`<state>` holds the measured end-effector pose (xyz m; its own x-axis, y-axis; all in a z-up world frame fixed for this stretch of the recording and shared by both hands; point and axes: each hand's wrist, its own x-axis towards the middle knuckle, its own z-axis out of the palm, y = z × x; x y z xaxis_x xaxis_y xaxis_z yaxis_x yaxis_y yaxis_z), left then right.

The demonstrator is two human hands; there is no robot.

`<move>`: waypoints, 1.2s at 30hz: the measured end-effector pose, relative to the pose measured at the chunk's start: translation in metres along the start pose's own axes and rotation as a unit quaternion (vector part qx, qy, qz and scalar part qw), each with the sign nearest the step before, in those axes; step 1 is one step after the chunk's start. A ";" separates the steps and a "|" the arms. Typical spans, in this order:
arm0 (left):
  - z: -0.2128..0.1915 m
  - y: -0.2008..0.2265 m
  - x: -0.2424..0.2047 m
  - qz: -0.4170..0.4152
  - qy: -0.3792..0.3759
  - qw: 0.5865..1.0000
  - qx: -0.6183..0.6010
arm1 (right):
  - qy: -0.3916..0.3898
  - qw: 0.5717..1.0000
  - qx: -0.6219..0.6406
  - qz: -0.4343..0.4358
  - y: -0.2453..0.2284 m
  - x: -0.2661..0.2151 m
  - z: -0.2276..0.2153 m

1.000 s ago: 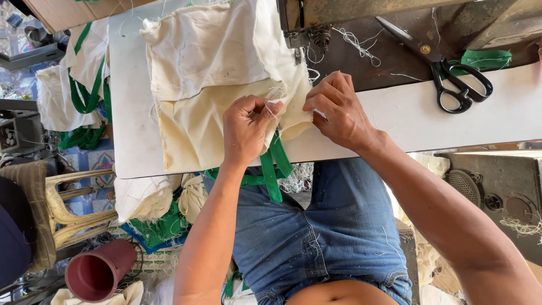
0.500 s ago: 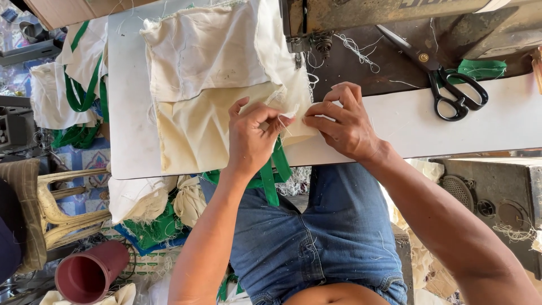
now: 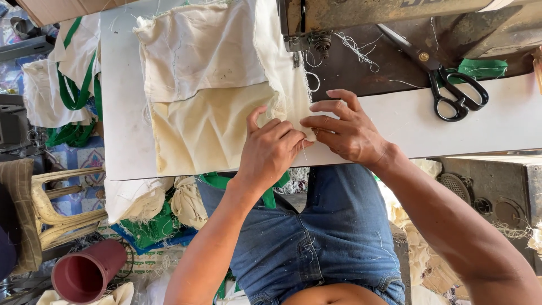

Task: The person is sewing a white fabric bag using an industrial sewing machine and then trimming the edges with scissors.

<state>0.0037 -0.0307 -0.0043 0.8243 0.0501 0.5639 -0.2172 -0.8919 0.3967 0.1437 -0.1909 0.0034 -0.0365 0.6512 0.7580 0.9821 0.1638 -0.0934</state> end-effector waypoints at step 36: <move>0.044 -0.157 0.077 0.034 -0.184 0.981 0.058 | -0.186 0.973 0.051 0.123 0.070 0.003 0.040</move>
<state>0.1240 0.0930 -0.0549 0.9479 -0.1574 0.2770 -0.2342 -0.9337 0.2707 0.2047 -0.1474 -0.0269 0.1149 0.9004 0.4195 0.9467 0.0287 -0.3207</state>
